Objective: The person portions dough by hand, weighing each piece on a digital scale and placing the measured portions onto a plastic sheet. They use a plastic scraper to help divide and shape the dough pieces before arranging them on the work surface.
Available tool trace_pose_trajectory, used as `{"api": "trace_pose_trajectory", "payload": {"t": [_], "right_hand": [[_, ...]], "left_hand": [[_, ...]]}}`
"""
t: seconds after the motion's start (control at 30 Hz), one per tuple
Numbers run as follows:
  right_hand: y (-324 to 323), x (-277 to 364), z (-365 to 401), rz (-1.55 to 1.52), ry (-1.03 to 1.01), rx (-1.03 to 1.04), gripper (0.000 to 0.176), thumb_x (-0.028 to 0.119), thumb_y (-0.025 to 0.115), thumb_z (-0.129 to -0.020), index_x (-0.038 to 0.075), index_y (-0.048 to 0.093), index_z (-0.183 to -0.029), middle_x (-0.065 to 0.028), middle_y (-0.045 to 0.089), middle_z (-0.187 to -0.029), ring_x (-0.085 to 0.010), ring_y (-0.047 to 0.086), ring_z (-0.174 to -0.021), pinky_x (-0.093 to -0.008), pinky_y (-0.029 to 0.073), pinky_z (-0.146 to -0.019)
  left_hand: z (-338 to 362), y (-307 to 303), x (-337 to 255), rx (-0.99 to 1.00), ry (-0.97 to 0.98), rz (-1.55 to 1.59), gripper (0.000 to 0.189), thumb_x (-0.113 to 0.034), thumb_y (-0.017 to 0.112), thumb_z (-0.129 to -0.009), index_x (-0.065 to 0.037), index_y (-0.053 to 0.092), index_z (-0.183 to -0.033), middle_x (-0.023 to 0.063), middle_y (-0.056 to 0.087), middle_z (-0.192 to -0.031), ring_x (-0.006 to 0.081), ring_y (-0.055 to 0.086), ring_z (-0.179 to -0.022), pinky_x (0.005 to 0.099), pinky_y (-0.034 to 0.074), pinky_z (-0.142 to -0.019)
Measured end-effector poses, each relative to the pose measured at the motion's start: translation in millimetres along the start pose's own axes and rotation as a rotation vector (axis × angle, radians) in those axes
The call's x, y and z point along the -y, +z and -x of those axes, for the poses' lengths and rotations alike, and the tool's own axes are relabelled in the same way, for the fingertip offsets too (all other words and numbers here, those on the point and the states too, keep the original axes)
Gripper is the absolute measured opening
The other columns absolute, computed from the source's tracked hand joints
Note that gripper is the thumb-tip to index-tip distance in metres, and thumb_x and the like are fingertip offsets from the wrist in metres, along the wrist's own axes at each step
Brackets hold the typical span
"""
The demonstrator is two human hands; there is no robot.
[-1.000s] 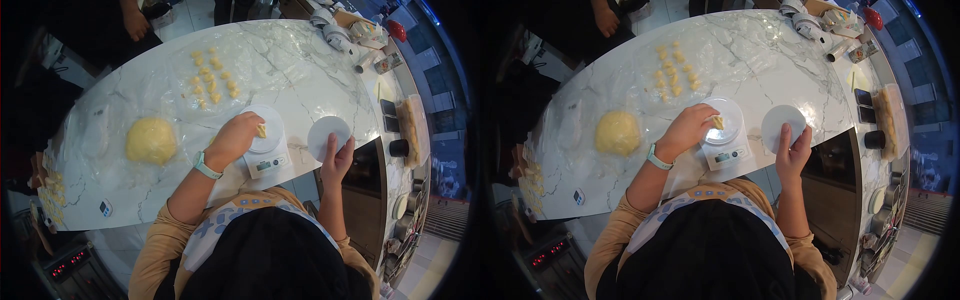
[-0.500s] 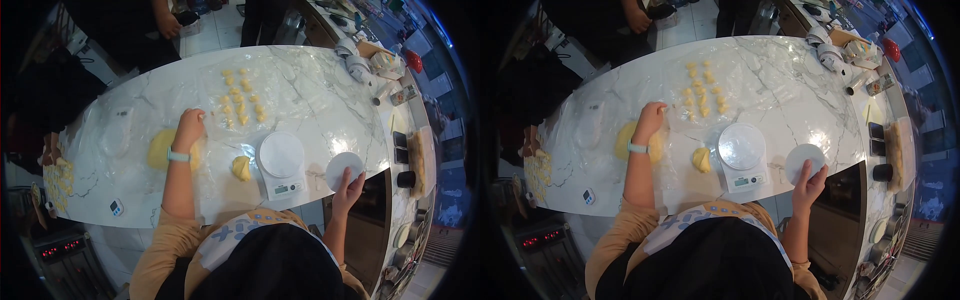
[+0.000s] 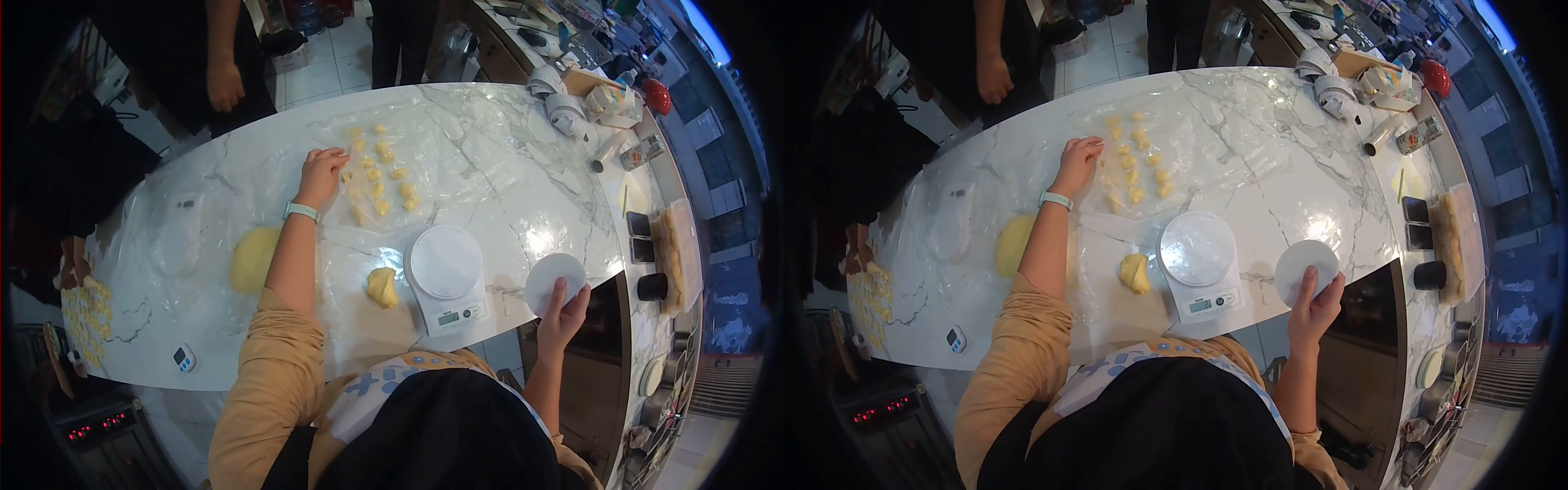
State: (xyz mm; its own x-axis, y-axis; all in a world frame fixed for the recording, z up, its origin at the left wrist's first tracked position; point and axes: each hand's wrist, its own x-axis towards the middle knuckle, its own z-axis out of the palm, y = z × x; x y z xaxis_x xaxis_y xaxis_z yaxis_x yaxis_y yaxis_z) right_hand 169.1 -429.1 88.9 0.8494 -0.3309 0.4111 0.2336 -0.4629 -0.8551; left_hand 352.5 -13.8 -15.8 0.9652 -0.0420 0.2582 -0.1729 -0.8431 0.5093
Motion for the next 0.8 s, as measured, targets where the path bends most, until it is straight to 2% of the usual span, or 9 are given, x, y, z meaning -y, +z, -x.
{"api": "trace_pose_trajectory", "payload": {"t": [0.1, 0.17, 0.23, 0.27, 0.3, 0.37, 0.4, 0.53, 0.8], "right_hand": [[2.2, -5.5, -1.4, -0.040, 0.004, 0.025, 0.018, 0.012, 0.052, -0.095, -0.003, 0.049, -0.104, -0.0060, 0.059, -0.089, -0.0053, 0.053, -0.080, -0.0186, 0.044, -0.068], [9.6, 0.6, -5.4, -0.083, 0.026, 0.092, 0.018, 0.012, 0.052, -0.095, -0.002, 0.049, -0.106, -0.0053, 0.058, -0.092, -0.0062, 0.053, -0.083, -0.0192, 0.043, -0.071], [23.4, 11.4, -7.2, -0.185, 0.088, 0.241, 0.020, 0.012, 0.052, -0.095, -0.001, 0.048, -0.110, -0.0041, 0.057, -0.095, -0.0073, 0.052, -0.087, -0.0202, 0.044, -0.074], [33.3, 16.9, -5.7, -0.245, 0.130, 0.331, 0.021, 0.011, 0.051, -0.095, 0.000, 0.047, -0.112, -0.0037, 0.057, -0.096, -0.0074, 0.053, -0.087, -0.0206, 0.044, -0.075], [43.5, 16.9, -3.4, -0.119, 0.047, 0.460, 0.023, 0.010, 0.051, -0.094, -0.004, 0.044, -0.112, -0.0101, 0.062, -0.091, -0.0121, 0.059, -0.079, -0.0247, 0.048, -0.067], [67.9, 46.1, 1.7, 0.050, 0.100, 0.885, 0.028, 0.015, 0.049, -0.094, 0.000, 0.041, -0.116, -0.0234, 0.061, -0.079, -0.0357, 0.062, -0.066, -0.0391, 0.047, -0.060], [81.6, 53.9, 3.8, 0.078, 0.030, 1.043, 0.027, 0.019, 0.049, -0.094, 0.002, 0.042, -0.114, -0.0262, 0.059, -0.081, -0.0429, 0.058, -0.072, -0.0456, 0.045, -0.062], [124.8, 47.1, 8.0, 0.092, -0.231, 1.176, 0.026, 0.019, 0.048, -0.093, 0.002, 0.043, -0.111, -0.0239, 0.060, -0.082, -0.0417, 0.059, -0.076, -0.0477, 0.045, -0.063], [173.4, 45.0, 26.5, 0.236, -0.628, 1.419, 0.019, 0.014, 0.053, -0.086, 0.005, 0.046, -0.101, -0.0167, 0.061, -0.086, -0.0355, 0.060, -0.082, -0.0442, 0.048, -0.066]], "left_hand": [[14.6, 6.4, 8.2, -0.019, -0.017, -0.013, 0.028, -0.002, 0.050, -0.088, -0.013, 0.064, -0.110, 0.0133, 0.058, -0.116, 0.0324, 0.045, -0.119, 0.0369, 0.038, -0.098], [44.6, -22.2, -34.5, -0.297, -0.081, 0.170, 0.030, -0.003, 0.049, -0.089, -0.011, 0.058, -0.116, 0.0151, 0.055, -0.122, 0.0343, 0.046, -0.119, 0.0379, 0.039, -0.098], [81.7, -44.4, -65.4, -0.256, -0.091, 0.295, 0.024, -0.008, 0.051, -0.090, -0.005, 0.056, -0.113, 0.0164, 0.057, -0.116, 0.0331, 0.053, -0.106, 0.0376, 0.044, -0.089], [105.9, -49.8, -91.7, -0.198, -0.258, 0.406, 0.021, -0.013, 0.057, -0.088, -0.004, 0.056, -0.107, 0.0132, 0.058, -0.106, 0.0271, 0.054, -0.096, 0.0340, 0.044, -0.082], [130.7, -47.7, -119.4, -0.142, -0.420, 0.514, 0.022, -0.018, 0.063, -0.086, -0.003, 0.056, -0.102, 0.0101, 0.059, -0.097, 0.0210, 0.055, -0.085, 0.0305, 0.045, -0.074], [180.4, -17.8, -148.1, -0.189, -0.382, 0.505, 0.033, -0.025, 0.075, -0.076, -0.005, 0.053, -0.089, 0.0037, 0.054, -0.079, 0.0161, 0.048, -0.070, 0.0284, 0.041, -0.064], [195.5, -4.7, -159.1, -0.226, -0.288, 0.417, 0.036, -0.025, 0.079, -0.071, -0.005, 0.052, -0.086, 0.0033, 0.052, -0.074, 0.0174, 0.047, -0.066, 0.0290, 0.040, -0.063], [217.8, 21.7, -164.1, -0.267, -0.170, 0.059, 0.033, -0.019, 0.080, -0.067, -0.007, 0.053, -0.082, 0.0045, 0.053, -0.071, 0.0225, 0.050, -0.064, 0.0325, 0.041, -0.062], [243.3, 22.9, -153.7, -0.394, -0.201, 0.223, 0.025, -0.011, 0.075, -0.066, -0.008, 0.062, -0.087, 0.0067, 0.060, -0.078, 0.0278, 0.057, -0.078, 0.0380, 0.044, -0.070]]}}
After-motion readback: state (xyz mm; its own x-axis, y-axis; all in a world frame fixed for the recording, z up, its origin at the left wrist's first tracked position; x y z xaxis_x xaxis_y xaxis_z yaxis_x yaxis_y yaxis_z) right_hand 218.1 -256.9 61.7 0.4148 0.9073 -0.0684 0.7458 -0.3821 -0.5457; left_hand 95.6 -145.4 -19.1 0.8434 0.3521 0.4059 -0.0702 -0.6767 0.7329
